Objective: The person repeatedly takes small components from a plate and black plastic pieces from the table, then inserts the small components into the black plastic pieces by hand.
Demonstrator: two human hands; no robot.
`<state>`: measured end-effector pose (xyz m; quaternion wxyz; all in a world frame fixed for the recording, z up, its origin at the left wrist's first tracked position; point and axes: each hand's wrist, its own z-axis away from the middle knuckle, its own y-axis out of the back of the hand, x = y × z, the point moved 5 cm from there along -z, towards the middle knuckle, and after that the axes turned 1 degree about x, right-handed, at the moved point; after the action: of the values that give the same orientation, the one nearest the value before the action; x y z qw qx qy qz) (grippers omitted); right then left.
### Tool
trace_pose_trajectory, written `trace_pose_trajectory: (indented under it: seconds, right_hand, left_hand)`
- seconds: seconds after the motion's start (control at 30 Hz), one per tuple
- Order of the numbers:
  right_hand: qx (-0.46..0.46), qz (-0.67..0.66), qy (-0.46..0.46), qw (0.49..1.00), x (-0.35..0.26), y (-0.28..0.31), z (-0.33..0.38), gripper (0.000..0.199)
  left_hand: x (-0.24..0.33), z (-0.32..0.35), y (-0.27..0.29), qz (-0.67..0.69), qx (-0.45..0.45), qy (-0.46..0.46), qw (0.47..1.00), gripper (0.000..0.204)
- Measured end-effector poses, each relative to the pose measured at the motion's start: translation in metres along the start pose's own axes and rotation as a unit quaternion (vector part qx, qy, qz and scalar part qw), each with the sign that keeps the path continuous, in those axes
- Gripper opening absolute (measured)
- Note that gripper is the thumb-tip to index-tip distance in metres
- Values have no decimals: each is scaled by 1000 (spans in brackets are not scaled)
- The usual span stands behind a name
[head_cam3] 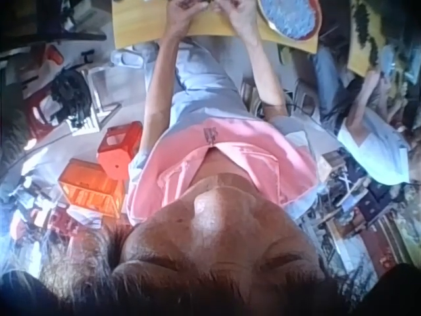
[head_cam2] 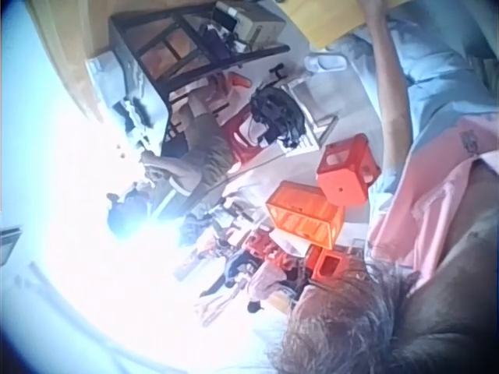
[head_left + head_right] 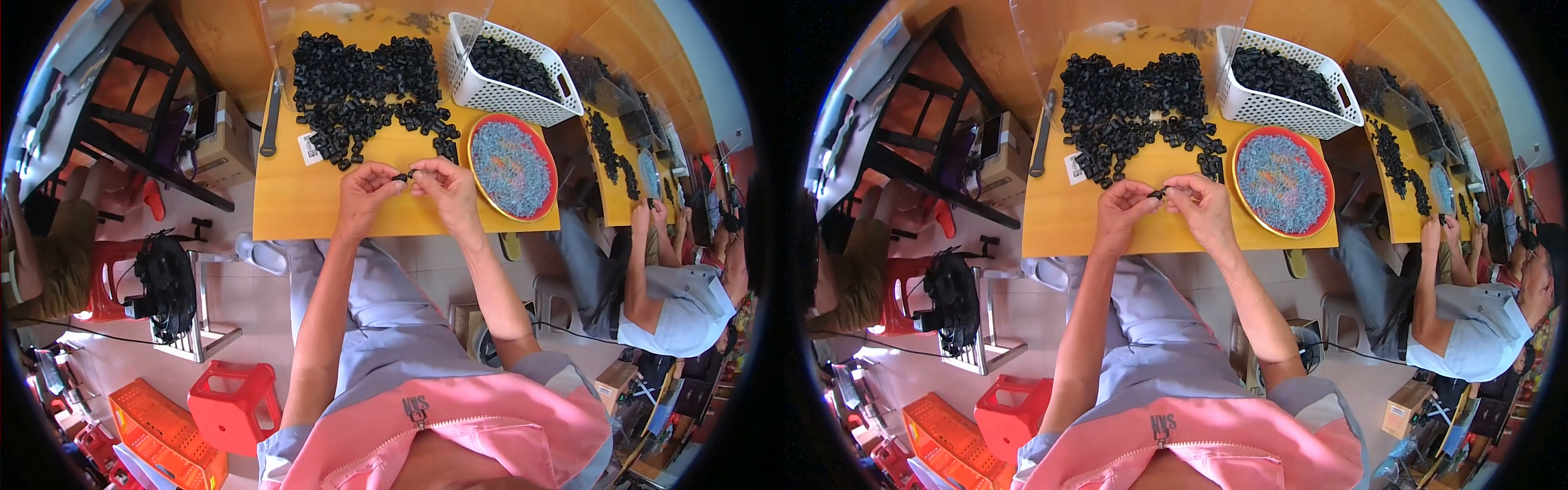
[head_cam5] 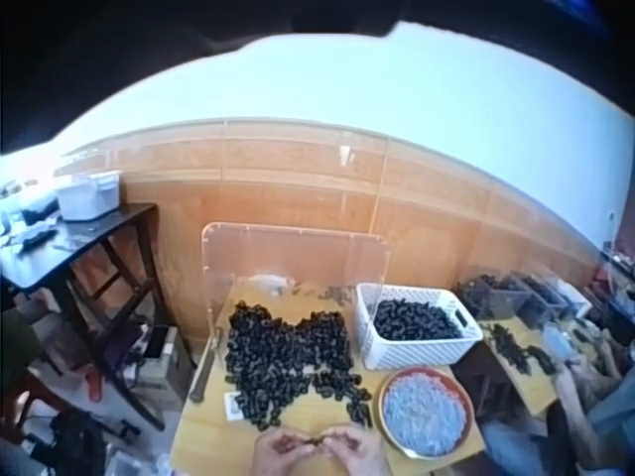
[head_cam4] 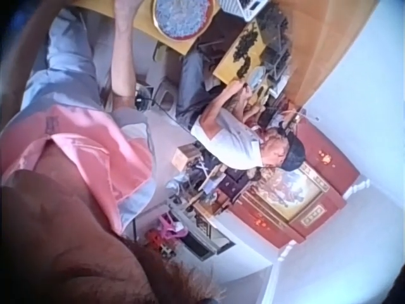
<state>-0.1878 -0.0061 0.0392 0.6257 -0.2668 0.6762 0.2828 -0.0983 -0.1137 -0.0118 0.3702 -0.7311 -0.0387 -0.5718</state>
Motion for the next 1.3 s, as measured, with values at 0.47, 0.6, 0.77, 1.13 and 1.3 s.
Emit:
trace_pose_trajectory:
  seconds: [0.47, 0.6, 0.77, 1.13, 1.3]
  right_hand:
    - [22, 161, 74, 984, -9, -6, 1, 7]
    - [-12, 140, 11, 990, 0, -4, -3, 4]
    - [-40, 67, -62, 995, 15, -2, -5, 2]
    - [15, 189, 38, 981, 12, -7, -8, 8]
    - [48, 228, 125, 964, 6, -18, 1, 13]
  left_hand:
    - [2, 0, 0, -11, -1, 7, 1000, 13]
    - [1, 2, 0, -13, -12, 11, 1000, 9]
    - [-1, 2, -1, -35, -16, 14, 999, 7]
    - [-7, -2, -5, -67, 28, -3, 997, 6]
    - [-4, -1, -5, -67, 108, -31, 991, 4]
